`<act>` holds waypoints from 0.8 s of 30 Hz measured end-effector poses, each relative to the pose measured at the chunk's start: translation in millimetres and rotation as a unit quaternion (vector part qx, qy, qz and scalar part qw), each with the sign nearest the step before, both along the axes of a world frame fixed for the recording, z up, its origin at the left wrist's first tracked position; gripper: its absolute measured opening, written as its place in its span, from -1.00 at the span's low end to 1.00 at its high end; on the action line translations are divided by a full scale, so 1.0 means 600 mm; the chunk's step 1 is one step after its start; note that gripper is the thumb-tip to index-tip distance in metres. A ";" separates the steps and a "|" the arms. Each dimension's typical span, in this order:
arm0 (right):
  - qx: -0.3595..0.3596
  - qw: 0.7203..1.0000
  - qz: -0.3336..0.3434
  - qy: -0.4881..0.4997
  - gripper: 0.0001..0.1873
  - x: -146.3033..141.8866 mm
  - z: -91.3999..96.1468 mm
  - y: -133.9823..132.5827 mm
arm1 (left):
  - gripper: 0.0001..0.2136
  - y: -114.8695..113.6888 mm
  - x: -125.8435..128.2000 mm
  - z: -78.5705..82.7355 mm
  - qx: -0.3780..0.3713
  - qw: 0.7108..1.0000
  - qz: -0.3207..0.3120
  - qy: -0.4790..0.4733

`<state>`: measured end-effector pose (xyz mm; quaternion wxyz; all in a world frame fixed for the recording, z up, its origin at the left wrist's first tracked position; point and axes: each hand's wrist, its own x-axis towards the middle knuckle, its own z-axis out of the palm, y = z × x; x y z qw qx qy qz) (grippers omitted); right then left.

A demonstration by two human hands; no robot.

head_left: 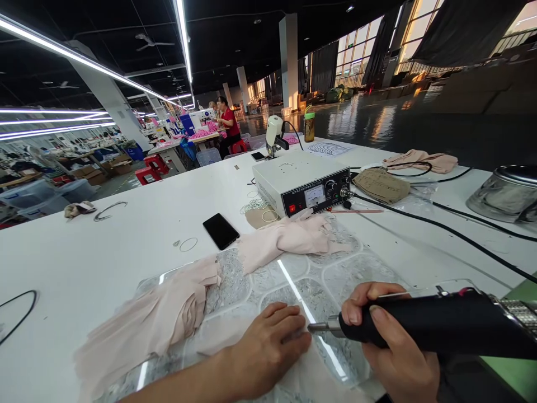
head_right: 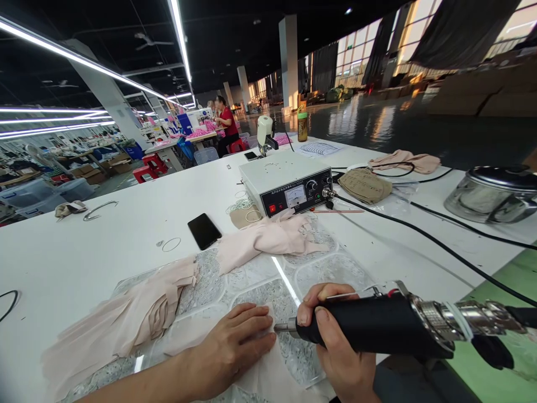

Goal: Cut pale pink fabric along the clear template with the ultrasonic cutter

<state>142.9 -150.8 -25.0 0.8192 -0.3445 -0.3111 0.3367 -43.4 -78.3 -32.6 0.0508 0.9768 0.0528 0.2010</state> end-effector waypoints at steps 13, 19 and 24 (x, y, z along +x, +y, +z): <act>-0.013 1.000 0.010 0.026 -0.95 0.017 -0.003 -0.016 | -0.80 0.003 -0.004 -0.005 -0.018 1.000 0.008 0.010; -0.031 0.998 0.008 0.061 -0.95 0.017 0.000 -0.037 | -0.82 -0.002 -0.008 0.013 -0.090 0.994 0.032 0.059; -0.024 0.997 0.000 0.073 -0.89 0.005 0.008 -0.036 | -0.78 -0.004 -0.014 0.026 -0.132 0.982 0.036 0.129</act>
